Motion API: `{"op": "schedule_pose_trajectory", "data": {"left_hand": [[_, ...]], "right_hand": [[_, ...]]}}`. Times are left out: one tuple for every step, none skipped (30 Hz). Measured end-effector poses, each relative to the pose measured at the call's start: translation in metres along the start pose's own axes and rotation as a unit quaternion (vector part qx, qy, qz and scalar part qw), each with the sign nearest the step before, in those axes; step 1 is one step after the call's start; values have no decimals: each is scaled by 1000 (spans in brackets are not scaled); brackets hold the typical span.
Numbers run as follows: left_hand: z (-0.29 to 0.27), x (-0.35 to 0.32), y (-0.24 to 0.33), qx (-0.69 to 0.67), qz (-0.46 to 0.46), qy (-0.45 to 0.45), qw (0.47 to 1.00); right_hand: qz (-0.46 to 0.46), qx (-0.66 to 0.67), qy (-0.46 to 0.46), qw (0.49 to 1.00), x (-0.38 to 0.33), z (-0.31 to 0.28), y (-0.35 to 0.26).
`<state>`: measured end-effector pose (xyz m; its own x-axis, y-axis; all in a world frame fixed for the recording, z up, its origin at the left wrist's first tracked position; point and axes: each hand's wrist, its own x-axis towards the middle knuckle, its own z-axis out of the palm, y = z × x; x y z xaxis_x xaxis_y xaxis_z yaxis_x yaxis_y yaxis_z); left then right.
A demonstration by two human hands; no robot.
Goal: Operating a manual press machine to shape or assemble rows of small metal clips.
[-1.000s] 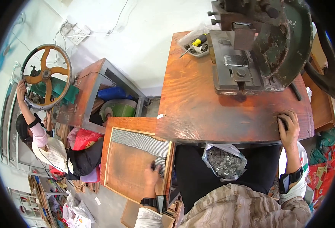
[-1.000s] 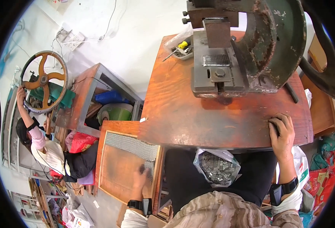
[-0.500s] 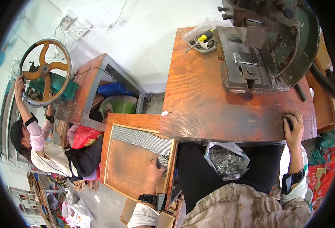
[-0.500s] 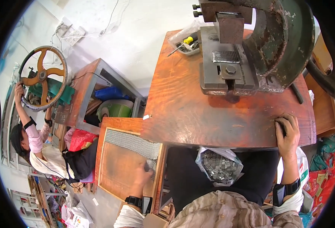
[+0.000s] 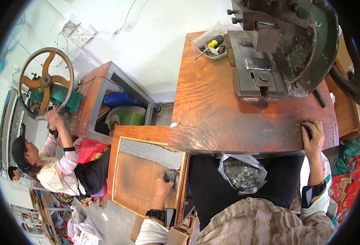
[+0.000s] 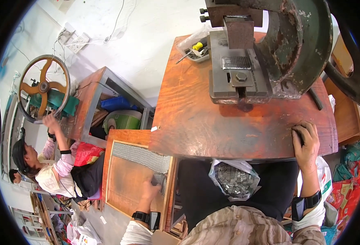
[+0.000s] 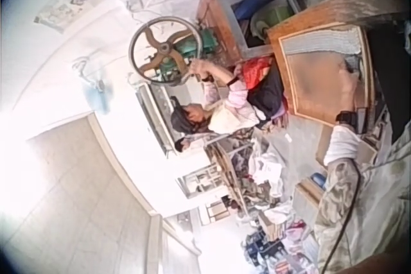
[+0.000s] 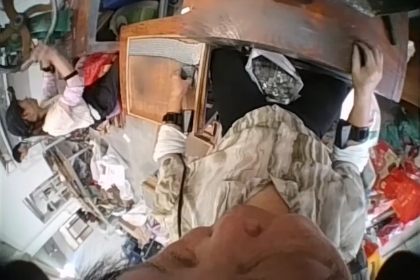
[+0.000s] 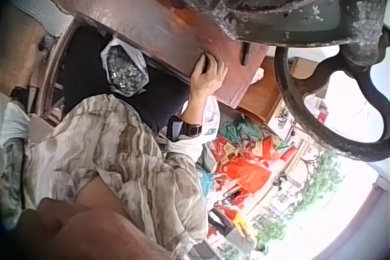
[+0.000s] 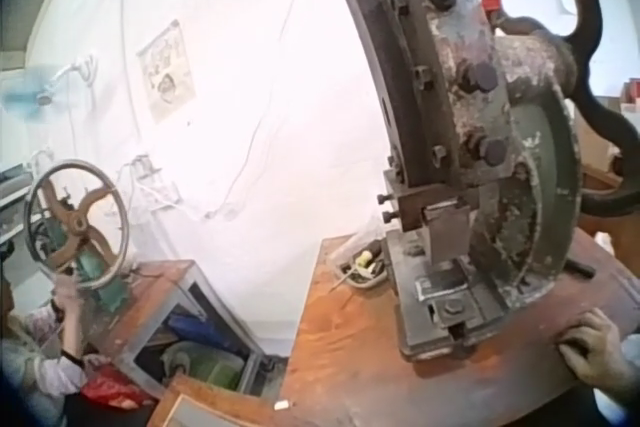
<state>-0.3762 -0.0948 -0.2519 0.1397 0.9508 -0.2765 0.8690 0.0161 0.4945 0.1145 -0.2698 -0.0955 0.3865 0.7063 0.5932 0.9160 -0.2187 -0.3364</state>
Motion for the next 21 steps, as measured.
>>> {"op": "schedule_pose_trajectory", "data": {"left_hand": [[-2,0,2,-22,-15,-10,1000],[-2,0,1,-22,-15,-11,1000],[-2,1,-1,-30,-4,29,999],[-3,1,-4,-38,6,68,997],[-1,4,-18,-37,5,70,997],[3,7,-42,-36,-9,94,995],[6,11,-56,-34,-21,116,992],[5,10,-50,-34,-22,116,992],[6,9,-42,17,-21,108,994],[7,8,-34,68,-19,100,992],[9,6,-30,67,-17,100,993],[11,5,-25,83,-13,118,989],[12,6,-21,98,-8,137,986],[11,12,-29,6,-60,106,993],[8,16,-42,-86,-110,73,988],[3,13,-53,-137,-81,98,982],[-5,15,-49,-190,-47,120,973],[-25,10,-7,-269,-57,101,956],[-54,-5,43,-343,-70,79,933],[-78,-15,81,-346,-55,80,933],[-99,-22,120,-355,-18,57,933]], "right_hand": [[1,1,-1,1000,1,-1,-1],[1,0,-1,1000,1,-1,-1],[3,2,-2,1000,1,0,-2],[5,5,-2,1000,1,0,-2],[4,7,-2,1000,1,1,-1],[-2,5,2,1000,2,3,0],[-7,2,6,1000,3,4,0],[-7,2,6,1000,3,5,1],[-5,6,6,1000,3,5,1],[-3,10,7,1000,4,6,1],[-3,8,9,1000,4,4,2],[8,3,8,1000,4,2,2],[20,-3,8,1000,3,-1,1],[23,-10,17,1000,3,-6,0],[14,-18,15,1000,2,-6,0],[8,-30,16,999,2,-5,2],[1,-27,23,999,3,-4,2],[-2,-26,30,999,1,0,4],[-1,-24,31,999,1,1,4],[-7,-13,31,999,3,1,1],[-15,-5,31,999,4,0,-2]]}}
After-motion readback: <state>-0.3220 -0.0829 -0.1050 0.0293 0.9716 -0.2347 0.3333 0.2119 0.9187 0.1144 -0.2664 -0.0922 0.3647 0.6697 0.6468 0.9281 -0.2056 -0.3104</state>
